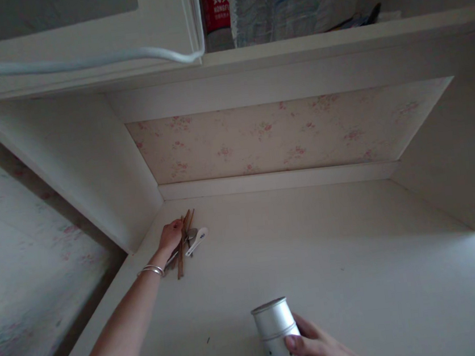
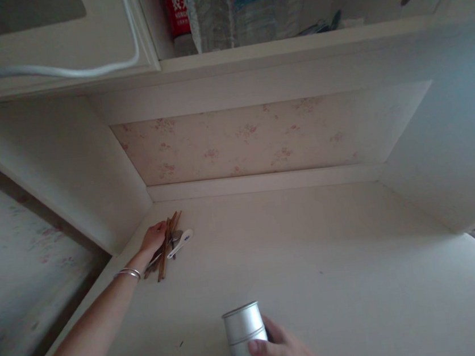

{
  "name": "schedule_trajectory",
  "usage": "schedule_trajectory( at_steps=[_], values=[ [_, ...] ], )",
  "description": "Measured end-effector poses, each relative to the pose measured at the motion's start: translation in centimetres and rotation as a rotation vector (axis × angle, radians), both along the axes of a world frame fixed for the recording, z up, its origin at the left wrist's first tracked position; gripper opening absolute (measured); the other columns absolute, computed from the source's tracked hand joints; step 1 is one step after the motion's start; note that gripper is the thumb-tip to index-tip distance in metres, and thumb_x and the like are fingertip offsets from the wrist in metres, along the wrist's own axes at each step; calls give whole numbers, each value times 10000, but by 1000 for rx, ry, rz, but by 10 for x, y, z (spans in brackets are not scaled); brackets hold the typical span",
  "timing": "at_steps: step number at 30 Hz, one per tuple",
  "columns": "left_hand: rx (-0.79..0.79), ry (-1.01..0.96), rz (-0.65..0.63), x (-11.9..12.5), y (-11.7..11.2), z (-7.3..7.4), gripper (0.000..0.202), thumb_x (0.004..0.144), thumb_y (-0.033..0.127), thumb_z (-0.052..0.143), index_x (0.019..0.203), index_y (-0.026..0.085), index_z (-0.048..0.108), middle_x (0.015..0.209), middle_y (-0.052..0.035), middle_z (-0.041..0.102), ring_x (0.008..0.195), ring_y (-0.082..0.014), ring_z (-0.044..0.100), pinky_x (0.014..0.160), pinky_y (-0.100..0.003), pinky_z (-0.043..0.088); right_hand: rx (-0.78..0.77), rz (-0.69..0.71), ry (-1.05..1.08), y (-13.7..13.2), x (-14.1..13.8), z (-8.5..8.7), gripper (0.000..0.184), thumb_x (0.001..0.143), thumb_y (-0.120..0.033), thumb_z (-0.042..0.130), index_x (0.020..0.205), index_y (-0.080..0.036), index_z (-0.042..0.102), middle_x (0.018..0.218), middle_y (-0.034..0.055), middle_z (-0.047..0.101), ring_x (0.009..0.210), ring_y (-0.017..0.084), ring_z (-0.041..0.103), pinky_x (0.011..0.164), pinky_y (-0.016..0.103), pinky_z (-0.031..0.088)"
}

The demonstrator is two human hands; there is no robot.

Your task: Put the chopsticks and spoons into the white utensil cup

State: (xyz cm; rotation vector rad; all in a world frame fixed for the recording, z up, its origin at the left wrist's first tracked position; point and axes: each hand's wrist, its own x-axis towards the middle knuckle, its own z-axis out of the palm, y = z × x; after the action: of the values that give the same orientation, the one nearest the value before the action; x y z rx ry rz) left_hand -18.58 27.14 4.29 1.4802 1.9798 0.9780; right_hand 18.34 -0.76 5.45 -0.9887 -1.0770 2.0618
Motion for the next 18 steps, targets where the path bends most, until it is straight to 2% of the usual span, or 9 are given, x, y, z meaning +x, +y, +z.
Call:
schedule_trajectory(
  at_steps=[6,10,13,16,18],
  values=[
    [84,138,-5,-10,-19,3,154,815,230,539,850,191,683,1033,-121,735,1070,-276,642,920,-315,453,10,-61,-8,-3,3,-13,703,676,-634,743,1185,-168,607,1026,81,658,983,273,598,845,360,466],
    [140,161,-2,-14,-48,2,143,781,234,568,861,187,677,1027,-124,711,1031,-275,644,940,-327,463,20,-156,92,-7,2,-20,755,682,-591,757,1267,-161,549,1096,105,649,1062,296,583,881,387,461],
    [206,149,17,-8,-87,-1,189,792,268,560,927,180,658,1083,-136,661,995,-263,638,940,-333,473,94,-218,28,-1,-3,-14,700,707,-521,770,1266,-165,545,1090,86,654,1055,275,576,892,381,446],
    [266,97,38,13,-139,-7,238,820,349,558,1001,210,623,1071,-113,633,947,-251,629,890,-336,491,157,-281,-62,18,-15,0,606,720,-457,786,1209,-173,568,1037,68,666,1001,255,594,878,378,446],
    [253,-109,79,35,-176,-14,252,805,403,612,1016,266,604,929,-58,642,836,-240,623,779,-330,504,186,-316,-71,38,-28,7,572,717,-434,800,1177,-182,572,1079,78,669,1017,259,612,897,394,454]
  ],
)
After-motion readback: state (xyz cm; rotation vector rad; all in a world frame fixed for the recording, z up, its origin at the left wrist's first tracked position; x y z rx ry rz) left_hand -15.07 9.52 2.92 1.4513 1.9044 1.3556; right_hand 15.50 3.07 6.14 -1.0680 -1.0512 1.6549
